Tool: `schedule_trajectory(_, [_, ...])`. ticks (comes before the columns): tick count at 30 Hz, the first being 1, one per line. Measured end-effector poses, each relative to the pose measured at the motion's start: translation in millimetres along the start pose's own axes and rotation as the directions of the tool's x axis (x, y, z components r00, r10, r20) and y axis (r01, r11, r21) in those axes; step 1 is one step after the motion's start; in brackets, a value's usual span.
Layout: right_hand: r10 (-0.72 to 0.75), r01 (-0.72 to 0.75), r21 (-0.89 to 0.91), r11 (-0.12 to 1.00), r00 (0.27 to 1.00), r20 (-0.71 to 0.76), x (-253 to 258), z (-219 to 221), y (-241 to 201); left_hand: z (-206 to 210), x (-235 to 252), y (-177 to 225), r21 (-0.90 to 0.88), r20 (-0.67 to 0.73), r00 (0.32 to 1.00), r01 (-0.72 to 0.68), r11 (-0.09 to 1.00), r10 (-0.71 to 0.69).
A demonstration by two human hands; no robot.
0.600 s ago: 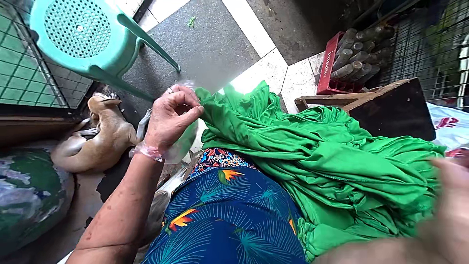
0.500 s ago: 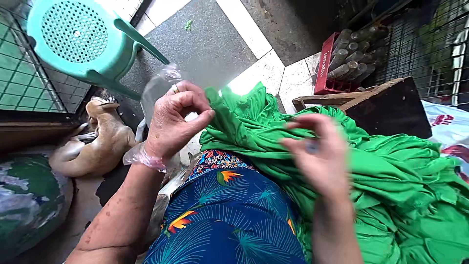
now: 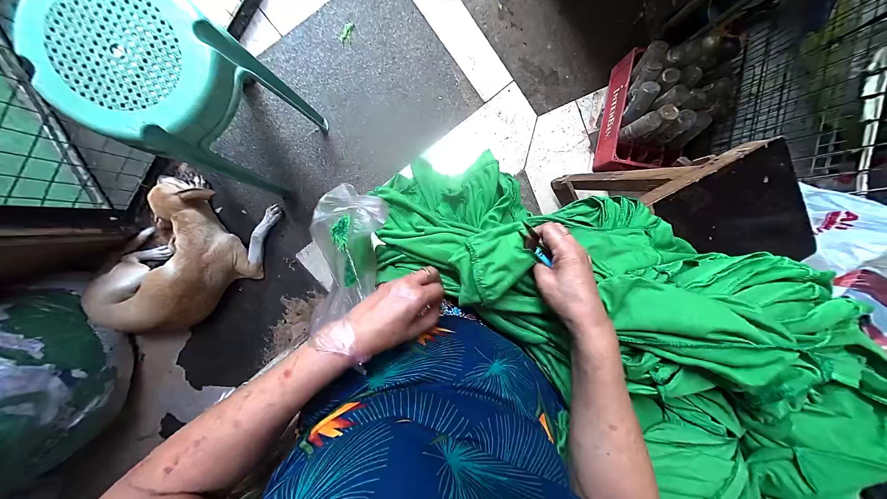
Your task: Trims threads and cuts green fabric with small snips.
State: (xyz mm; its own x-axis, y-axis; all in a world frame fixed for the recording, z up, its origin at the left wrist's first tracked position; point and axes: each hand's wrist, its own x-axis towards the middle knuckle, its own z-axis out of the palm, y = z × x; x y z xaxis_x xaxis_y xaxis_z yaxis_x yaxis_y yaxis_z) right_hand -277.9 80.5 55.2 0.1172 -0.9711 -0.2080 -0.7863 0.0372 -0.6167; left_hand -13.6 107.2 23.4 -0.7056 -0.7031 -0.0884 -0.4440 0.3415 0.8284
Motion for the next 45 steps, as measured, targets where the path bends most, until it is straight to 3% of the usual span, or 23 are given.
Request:
schedule_trajectory(5, [0.008, -0.008, 0.015, 1.0, 0.999, 0.035, -3, -3, -5, -32, -4, 4, -0.091, -0.228, 0.943, 0.225, 0.97, -0.24])
schedule_trajectory(7, [0.003, -0.003, 0.037, 0.999, 1.0, -0.008, -5, -4, -7, -38, -3, 9, -0.249, -0.212, 0.89, 0.35, 0.903, -0.403])
schedule_trajectory(10, [-0.066, 0.076, 0.042, 0.996, 0.978, -0.196, -14, -4, -18, -32, 3, 9, -0.496, -0.107, 0.829, 0.433, 0.752, -0.548])
schedule_trajectory(12, [-0.16, 0.177, 0.031, 0.984, 0.941, -0.297, -19, -1, -33, -23, 7, 9, -0.558, -0.075, 0.806, 0.454, 0.695, -0.587])
schedule_trajectory(14, [-0.238, 0.256, 0.036, 0.966, 0.936, -0.261, -23, 10, -51, -17, 10, 10, -0.56, -0.069, 0.795, 0.47, 0.682, -0.603])
schedule_trajectory(17, [-0.221, 0.212, -0.111, 0.971, 0.972, -0.079, -19, 46, -67, -17, 11, 8, -0.517, -0.12, 0.767, 0.494, 0.699, -0.63])
schedule_trajectory(20, [-0.073, 0.109, -0.298, 0.948, 0.989, 0.13, -11, 59, -64, -24, 3, 5, -0.501, -0.163, 0.752, 0.495, 0.71, -0.639])
schedule_trajectory(22, [-0.117, 0.124, -0.208, 0.97, 0.992, 0.046, -13, 53, -57, -29, 0, 3, -0.532, -0.191, 0.742, 0.472, 0.703, -0.642])
schedule_trajectory(24, [-0.084, 0.085, 0.06, 0.995, 0.996, -0.021, -17, 35, -52, -30, -2, 4, -0.598, -0.203, 0.744, 0.42, 0.682, -0.636])
schedule_trajectory(26, [0.056, -0.067, 0.472, 0.879, 0.998, 0.036, -20, 14, -44, -26, 1, 5, -0.679, -0.205, 0.761, 0.343, 0.65, -0.615])
schedule_trajectory(27, [0.144, -0.16, 0.686, 0.71, 0.986, 0.082, -21, 10, -40, -24, 4, 7, -0.709, -0.201, 0.773, 0.309, 0.634, -0.602])
schedule_trajectory(28, [0.219, -0.231, 0.852, 0.47, 0.966, 0.141, -23, 8, -36, -21, 8, 9, -0.734, -0.195, 0.785, 0.281, 0.619, -0.588])
schedule_trajectory(29, [0.274, -0.267, 0.926, 0.268, 0.942, 0.192, -25, 9, -32, -18, 12, 11, -0.752, -0.192, 0.795, 0.257, 0.606, -0.575])
schedule_trajectory(31, [0.343, -0.294, 0.949, 0.116, 0.908, 0.239, -28, 19, -27, -15, 19, 18, -0.771, -0.185, 0.809, 0.233, 0.593, -0.558])
schedule_trajectory(39, [0.37, -0.261, 0.961, -0.091, 0.887, 0.276, -28, 39, -28, -13, 26, 34, -0.754, -0.073, 0.84, 0.307, 0.581, -0.538])
schedule_trajectory(43, [0.391, -0.218, 0.975, -0.048, 0.894, 0.22, -29, 47, -30, -9, 35, 44, -0.79, 0.137, 0.834, 0.418, 0.449, -0.534])
schedule_trajectory(45, [0.422, -0.258, 0.964, 0.061, 0.882, 0.209, -30, 44, -32, -2, 41, 44, -0.819, 0.16, 0.829, 0.414, 0.396, -0.536])
